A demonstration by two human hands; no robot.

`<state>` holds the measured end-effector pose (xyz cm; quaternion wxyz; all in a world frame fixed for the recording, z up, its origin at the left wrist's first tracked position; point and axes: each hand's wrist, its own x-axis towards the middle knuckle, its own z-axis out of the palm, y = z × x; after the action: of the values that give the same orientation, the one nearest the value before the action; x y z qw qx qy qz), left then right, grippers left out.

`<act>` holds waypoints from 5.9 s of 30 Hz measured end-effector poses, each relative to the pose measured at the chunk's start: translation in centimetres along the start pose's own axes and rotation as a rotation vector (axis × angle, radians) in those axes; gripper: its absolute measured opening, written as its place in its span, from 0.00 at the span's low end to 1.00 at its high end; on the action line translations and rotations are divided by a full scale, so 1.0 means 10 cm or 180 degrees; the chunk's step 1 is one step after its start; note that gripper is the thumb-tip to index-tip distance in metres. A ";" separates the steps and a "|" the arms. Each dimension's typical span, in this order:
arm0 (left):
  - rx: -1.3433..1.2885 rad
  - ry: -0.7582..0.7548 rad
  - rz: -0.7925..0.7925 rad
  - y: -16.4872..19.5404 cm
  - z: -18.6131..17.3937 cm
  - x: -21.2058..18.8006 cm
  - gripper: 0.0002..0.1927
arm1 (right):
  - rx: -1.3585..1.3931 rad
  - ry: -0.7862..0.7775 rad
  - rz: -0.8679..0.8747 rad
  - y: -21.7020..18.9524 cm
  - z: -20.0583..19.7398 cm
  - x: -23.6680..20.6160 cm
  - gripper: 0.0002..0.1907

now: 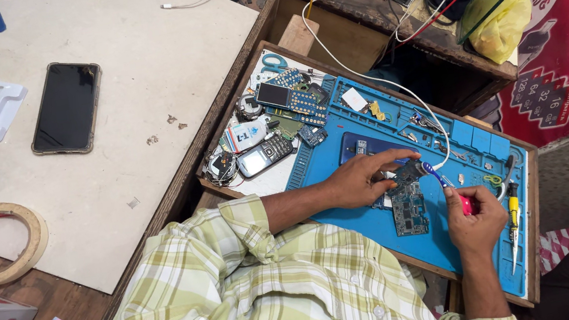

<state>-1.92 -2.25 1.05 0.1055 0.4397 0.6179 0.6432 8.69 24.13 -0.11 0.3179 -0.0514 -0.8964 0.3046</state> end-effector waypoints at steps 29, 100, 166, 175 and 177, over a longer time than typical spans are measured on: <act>0.0030 -0.0177 -0.0302 0.03 0.01 -0.03 0.41 | 0.0003 0.0060 -0.0106 -0.04 -0.03 0.00 0.10; -0.0157 0.0146 -0.0149 -0.09 0.03 -0.01 0.30 | -0.0057 -0.0019 -0.0043 -0.06 -0.02 0.00 0.09; -0.0279 -0.0014 -0.0209 -0.15 0.03 -0.01 0.38 | -0.0302 -0.0197 -0.0501 -0.34 -0.03 -0.08 0.15; -0.0347 -0.0378 -0.0725 -0.04 0.04 -0.02 0.41 | 0.0098 0.0021 0.0136 -0.20 -0.07 -0.02 0.13; -0.0480 -0.0148 -0.0205 -0.08 0.04 -0.01 0.39 | -0.0149 -0.0125 -0.0238 -0.22 -0.06 -0.05 0.14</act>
<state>-1.89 -1.90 0.22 0.1733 0.4251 0.5790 0.6738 9.65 22.46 1.27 0.3101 -0.0193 -0.9106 0.2724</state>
